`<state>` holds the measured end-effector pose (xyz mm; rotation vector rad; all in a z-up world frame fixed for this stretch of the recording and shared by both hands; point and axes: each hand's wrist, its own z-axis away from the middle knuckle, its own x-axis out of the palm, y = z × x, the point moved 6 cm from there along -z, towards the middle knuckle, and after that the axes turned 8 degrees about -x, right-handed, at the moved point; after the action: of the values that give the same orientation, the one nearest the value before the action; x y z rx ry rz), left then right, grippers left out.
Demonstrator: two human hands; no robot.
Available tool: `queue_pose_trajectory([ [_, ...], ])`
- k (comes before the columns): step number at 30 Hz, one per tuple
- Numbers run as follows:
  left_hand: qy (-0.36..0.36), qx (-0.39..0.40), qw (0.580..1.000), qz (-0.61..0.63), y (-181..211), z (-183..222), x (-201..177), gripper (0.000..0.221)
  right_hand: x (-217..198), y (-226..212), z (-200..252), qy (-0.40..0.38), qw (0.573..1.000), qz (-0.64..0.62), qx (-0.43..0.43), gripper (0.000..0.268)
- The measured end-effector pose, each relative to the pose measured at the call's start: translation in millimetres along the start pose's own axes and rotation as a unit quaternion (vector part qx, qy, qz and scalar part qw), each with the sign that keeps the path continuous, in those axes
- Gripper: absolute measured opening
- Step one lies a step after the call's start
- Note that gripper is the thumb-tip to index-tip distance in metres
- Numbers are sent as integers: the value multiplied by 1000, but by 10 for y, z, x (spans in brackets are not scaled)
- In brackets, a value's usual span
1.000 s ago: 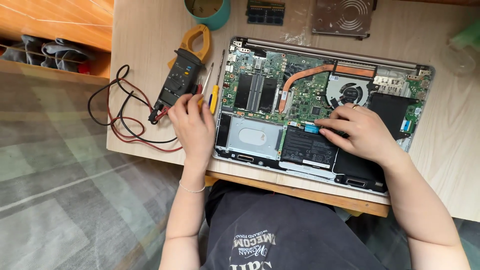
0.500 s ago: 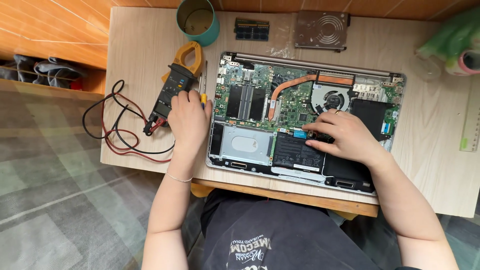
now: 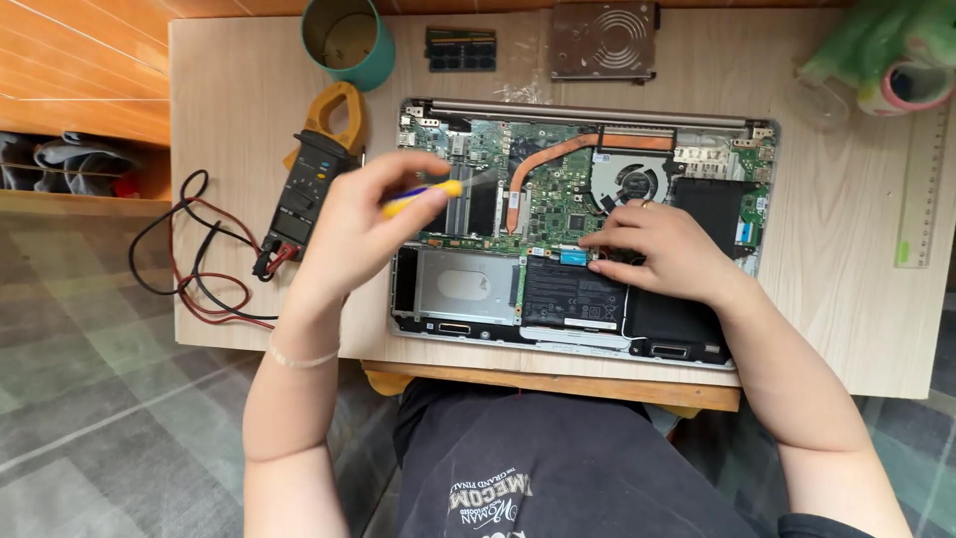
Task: Disassembling a laptop to inspect or replace internal components such as the hard drive and RAM.
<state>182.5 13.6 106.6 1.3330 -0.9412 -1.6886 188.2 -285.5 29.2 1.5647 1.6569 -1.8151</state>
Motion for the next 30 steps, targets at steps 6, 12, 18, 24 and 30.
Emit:
queue_pose_trajectory([
  [6,-167,28,979,116,-21,-525,603,27,-13,75,24,8,998,-57,8,24],
  [12,-203,-45,969,136,-191,-950,1219,38,-8,107,37,7,997,-71,16,23],
  [18,-148,-14,988,39,-284,-1022,1482,45,17,119,47,7,998,-64,12,21],
  [24,-95,-4,995,-14,-377,-1183,1534,44,-16,102,18,9,998,-65,12,20],
  [30,-38,33,998,-50,-360,-1266,1617,48,-2,101,13,13,998,-52,13,18],
])
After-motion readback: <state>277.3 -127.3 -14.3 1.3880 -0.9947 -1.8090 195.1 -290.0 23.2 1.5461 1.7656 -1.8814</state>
